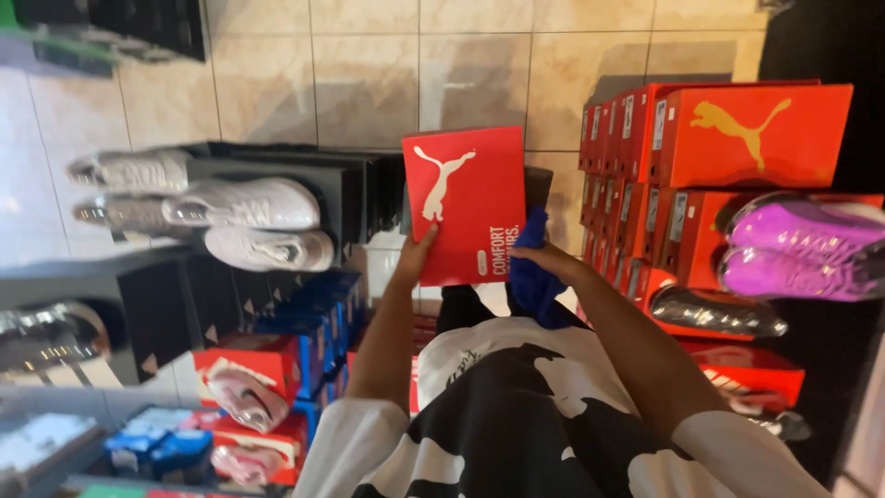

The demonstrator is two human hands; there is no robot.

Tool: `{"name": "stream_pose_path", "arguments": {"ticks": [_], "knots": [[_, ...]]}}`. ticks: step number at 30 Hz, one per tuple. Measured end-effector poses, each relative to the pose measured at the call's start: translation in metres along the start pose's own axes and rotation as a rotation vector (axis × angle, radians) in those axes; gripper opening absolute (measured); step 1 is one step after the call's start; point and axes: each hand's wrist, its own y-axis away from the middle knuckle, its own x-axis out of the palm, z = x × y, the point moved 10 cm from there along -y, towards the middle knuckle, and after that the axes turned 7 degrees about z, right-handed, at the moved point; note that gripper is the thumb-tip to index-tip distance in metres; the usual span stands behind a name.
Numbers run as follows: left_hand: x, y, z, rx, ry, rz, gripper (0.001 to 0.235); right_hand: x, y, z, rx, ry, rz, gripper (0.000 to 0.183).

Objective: Cleaning shoe boxes with a cloth in a storage area

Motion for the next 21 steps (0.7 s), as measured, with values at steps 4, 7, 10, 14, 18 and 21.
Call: {"name": "stream_pose_path", "arguments": {"ticks": [4,7,10,14,18,21], "knots": [[-0.009,0.005,0.007,0.033,-0.003,0.061,0.097,0.015,0.028,-0.003,-0.021,-0.058,-0.030,0.104],[-0.004,0.001,-0.010,0.114,-0.139,0.188,0.095,0.007,0.033,-0.022,-0.096,-0.044,-0.084,0.104],[0.027,0.055,-0.074,0.141,-0.091,0.287,0.104,-0.010,0.070,-0.044,-0.093,-0.103,-0.162,0.097],[0.088,0.041,-0.111,0.387,-0.122,0.436,0.097,-0.058,0.120,-0.043,-0.187,-0.202,-0.298,0.089],[0.176,0.009,-0.136,0.530,-0.123,0.477,0.088,-0.128,0.168,-0.058,-0.381,-0.484,-0.413,0.089],[0.219,0.001,-0.144,0.575,-0.049,0.495,0.079,-0.153,0.204,-0.081,-0.369,-0.630,-0.395,0.089]]}}
